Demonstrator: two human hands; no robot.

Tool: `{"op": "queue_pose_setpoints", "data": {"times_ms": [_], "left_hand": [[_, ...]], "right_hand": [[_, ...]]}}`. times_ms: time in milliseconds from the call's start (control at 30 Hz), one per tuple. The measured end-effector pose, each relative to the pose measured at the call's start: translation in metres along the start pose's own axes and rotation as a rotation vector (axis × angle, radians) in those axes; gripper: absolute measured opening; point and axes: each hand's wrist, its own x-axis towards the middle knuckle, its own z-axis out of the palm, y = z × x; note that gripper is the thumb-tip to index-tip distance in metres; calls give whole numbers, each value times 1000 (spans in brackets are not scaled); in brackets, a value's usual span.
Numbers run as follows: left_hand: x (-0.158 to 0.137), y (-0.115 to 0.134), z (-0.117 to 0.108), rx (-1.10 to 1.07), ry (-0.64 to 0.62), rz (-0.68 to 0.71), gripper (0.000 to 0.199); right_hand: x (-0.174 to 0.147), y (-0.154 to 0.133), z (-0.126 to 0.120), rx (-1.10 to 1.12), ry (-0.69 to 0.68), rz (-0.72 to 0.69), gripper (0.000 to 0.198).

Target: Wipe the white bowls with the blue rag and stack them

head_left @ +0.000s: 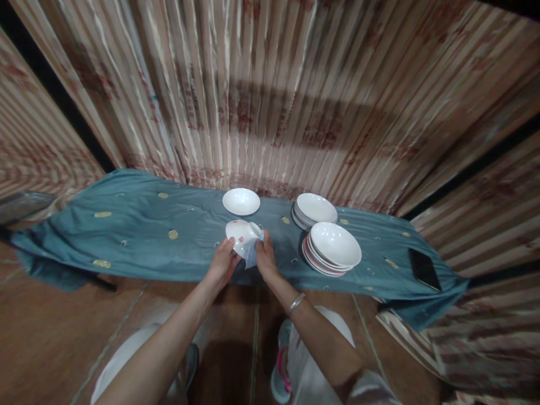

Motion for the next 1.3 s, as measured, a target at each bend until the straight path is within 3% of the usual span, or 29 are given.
{"op": "queue_pose_setpoints", "data": {"times_ms": [100,200,767,933,1100,1300], "left_hand": [[1,-1,-1,21,-17,1,24],[-1,0,-1,43,-38,-1,26],[-8,-6,4,240,-125,36,36],[-8,-8,4,324,-123,28,42],[-11,-8,8,382,-207,21,50],[-7,-18,2,505,-300,85,39]], "right_hand": [[-1,-8,1,-97,5,51,56],[-1,-14,-1,-130,-24,14,58],[-6,-48,-24,-411,-106,-398,53],[3,-51,-30,-393,-96,-378,51],[19,-42,-37,-346,-48,-331,50],[45,-21,-47,-248,-33,-235,42]]}}
